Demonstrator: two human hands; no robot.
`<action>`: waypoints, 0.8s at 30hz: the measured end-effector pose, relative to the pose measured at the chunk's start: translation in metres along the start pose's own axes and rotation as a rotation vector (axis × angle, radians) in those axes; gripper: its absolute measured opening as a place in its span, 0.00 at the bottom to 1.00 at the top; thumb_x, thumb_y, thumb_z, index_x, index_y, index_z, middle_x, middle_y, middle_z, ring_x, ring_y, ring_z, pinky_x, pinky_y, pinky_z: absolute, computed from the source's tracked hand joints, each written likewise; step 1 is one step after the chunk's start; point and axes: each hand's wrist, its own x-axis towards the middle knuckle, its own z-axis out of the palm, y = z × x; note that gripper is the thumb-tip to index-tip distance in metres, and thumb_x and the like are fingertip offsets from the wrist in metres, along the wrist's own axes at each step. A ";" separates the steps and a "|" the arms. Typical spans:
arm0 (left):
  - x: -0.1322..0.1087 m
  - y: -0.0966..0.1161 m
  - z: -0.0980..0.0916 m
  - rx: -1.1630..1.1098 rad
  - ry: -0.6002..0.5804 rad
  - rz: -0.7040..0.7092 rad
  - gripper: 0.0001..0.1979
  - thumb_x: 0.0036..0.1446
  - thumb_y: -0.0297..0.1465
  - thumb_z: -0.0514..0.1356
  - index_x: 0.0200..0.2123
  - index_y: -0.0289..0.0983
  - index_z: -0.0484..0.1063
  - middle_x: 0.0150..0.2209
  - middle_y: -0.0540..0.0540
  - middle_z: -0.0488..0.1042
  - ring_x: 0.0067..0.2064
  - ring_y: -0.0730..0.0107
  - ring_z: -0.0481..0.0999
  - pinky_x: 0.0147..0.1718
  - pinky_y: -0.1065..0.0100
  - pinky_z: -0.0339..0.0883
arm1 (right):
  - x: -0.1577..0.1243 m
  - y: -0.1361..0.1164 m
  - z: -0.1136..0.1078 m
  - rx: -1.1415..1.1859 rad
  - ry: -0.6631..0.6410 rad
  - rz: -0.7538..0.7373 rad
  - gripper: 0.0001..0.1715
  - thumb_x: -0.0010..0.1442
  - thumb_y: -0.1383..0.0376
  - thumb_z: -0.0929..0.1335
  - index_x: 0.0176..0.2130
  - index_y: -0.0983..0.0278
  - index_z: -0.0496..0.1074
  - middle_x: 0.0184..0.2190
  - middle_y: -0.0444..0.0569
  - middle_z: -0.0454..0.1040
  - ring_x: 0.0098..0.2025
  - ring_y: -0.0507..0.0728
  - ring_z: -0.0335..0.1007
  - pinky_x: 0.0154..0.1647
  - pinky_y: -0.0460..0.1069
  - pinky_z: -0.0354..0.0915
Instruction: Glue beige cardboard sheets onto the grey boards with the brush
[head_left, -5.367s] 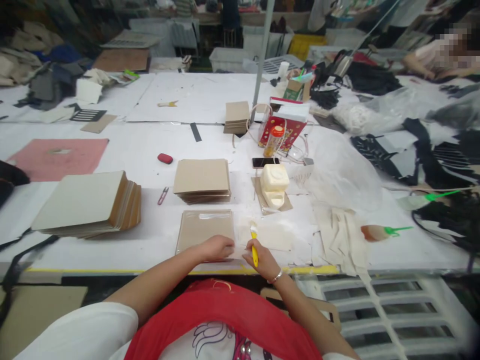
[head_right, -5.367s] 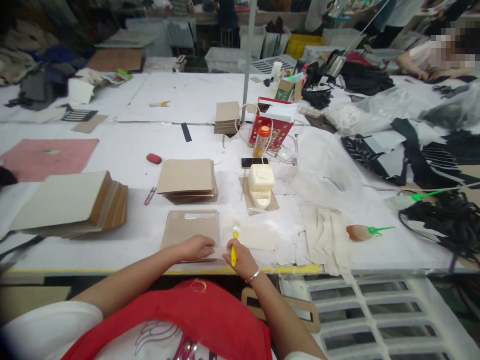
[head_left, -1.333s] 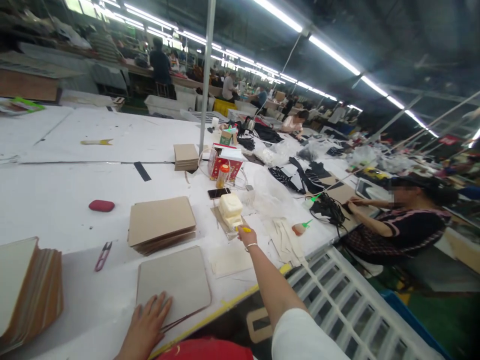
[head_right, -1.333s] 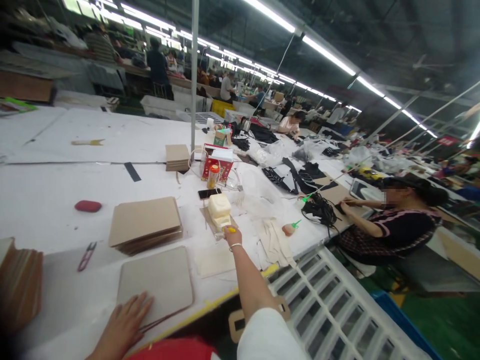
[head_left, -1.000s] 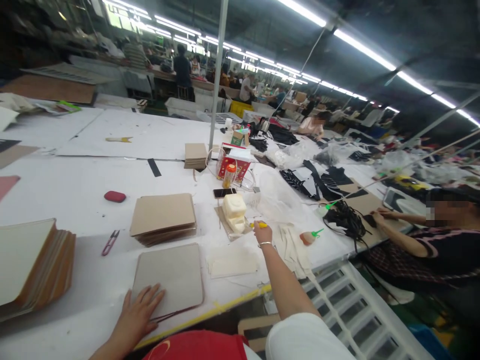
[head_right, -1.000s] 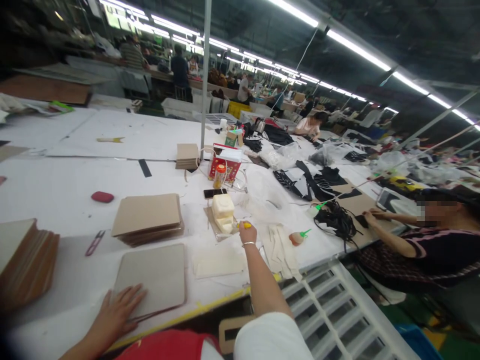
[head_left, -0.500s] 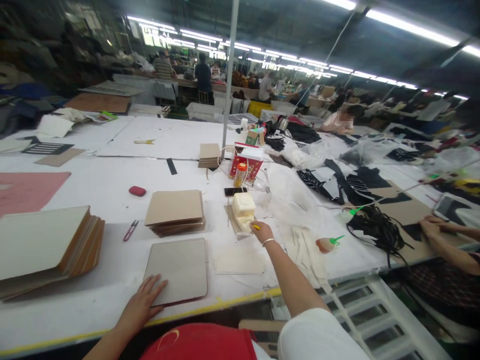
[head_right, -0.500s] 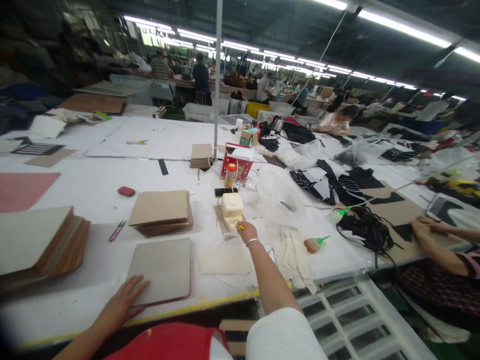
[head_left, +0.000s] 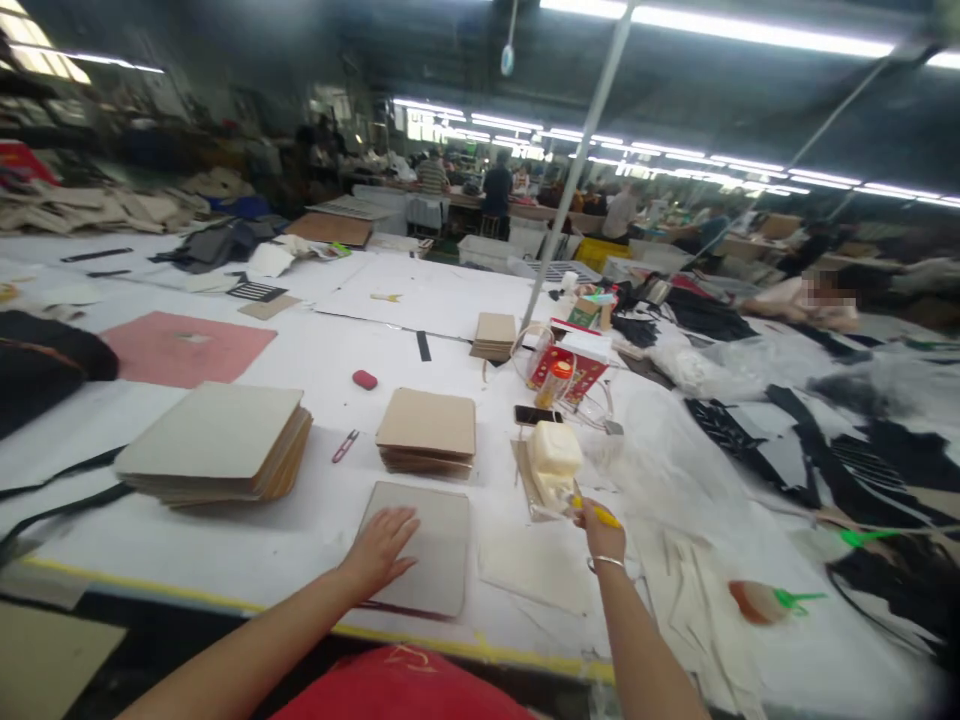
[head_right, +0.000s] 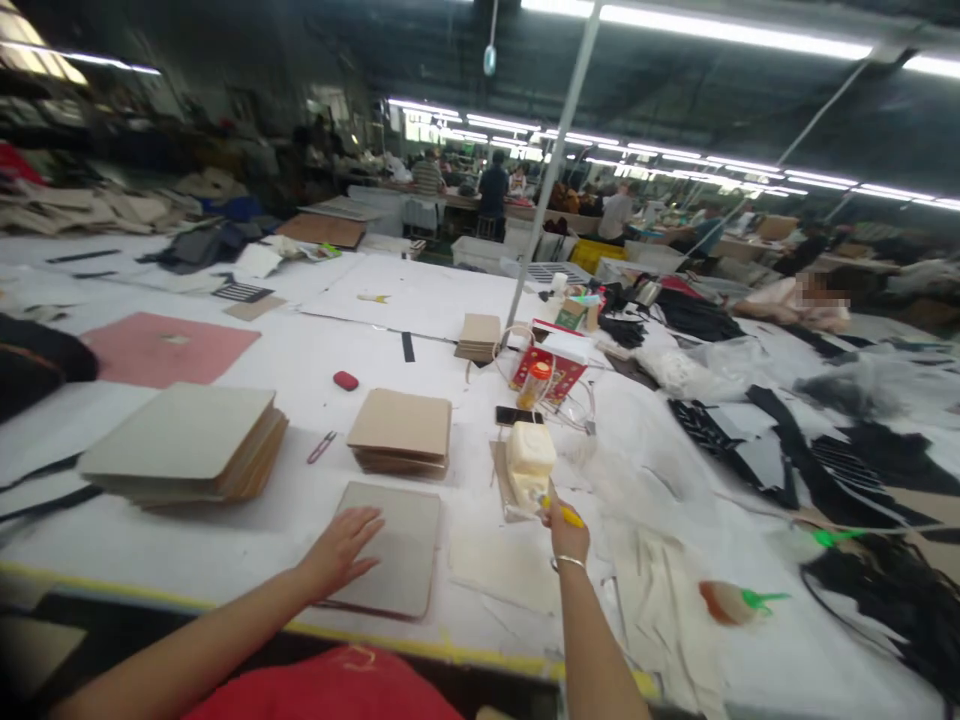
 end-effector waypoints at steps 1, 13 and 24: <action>0.015 0.000 -0.009 -0.005 0.030 0.025 0.24 0.55 0.38 0.50 0.54 0.37 0.58 0.57 0.41 0.58 0.58 0.61 0.55 0.57 0.55 0.46 | 0.001 0.002 0.002 0.031 0.015 0.066 0.16 0.55 0.55 0.61 0.31 0.62 0.70 0.25 0.49 0.73 0.28 0.54 0.71 0.25 0.47 0.65; 0.134 -0.042 -0.035 0.018 -0.050 -0.072 0.27 0.53 0.33 0.51 0.56 0.31 0.53 0.58 0.37 0.54 0.59 0.56 0.51 0.55 0.55 0.44 | -0.011 -0.205 0.115 0.366 -0.306 -0.193 0.19 0.51 0.53 0.61 0.33 0.64 0.69 0.22 0.45 0.71 0.21 0.50 0.66 0.24 0.44 0.63; 0.139 -0.058 -0.041 -0.062 -0.076 -0.023 0.23 0.54 0.29 0.48 0.54 0.30 0.57 0.57 0.35 0.56 0.57 0.53 0.52 0.52 0.53 0.45 | -0.001 -0.281 0.235 0.229 -0.596 -0.365 0.17 0.50 0.55 0.62 0.32 0.64 0.70 0.17 0.41 0.68 0.17 0.48 0.62 0.18 0.42 0.59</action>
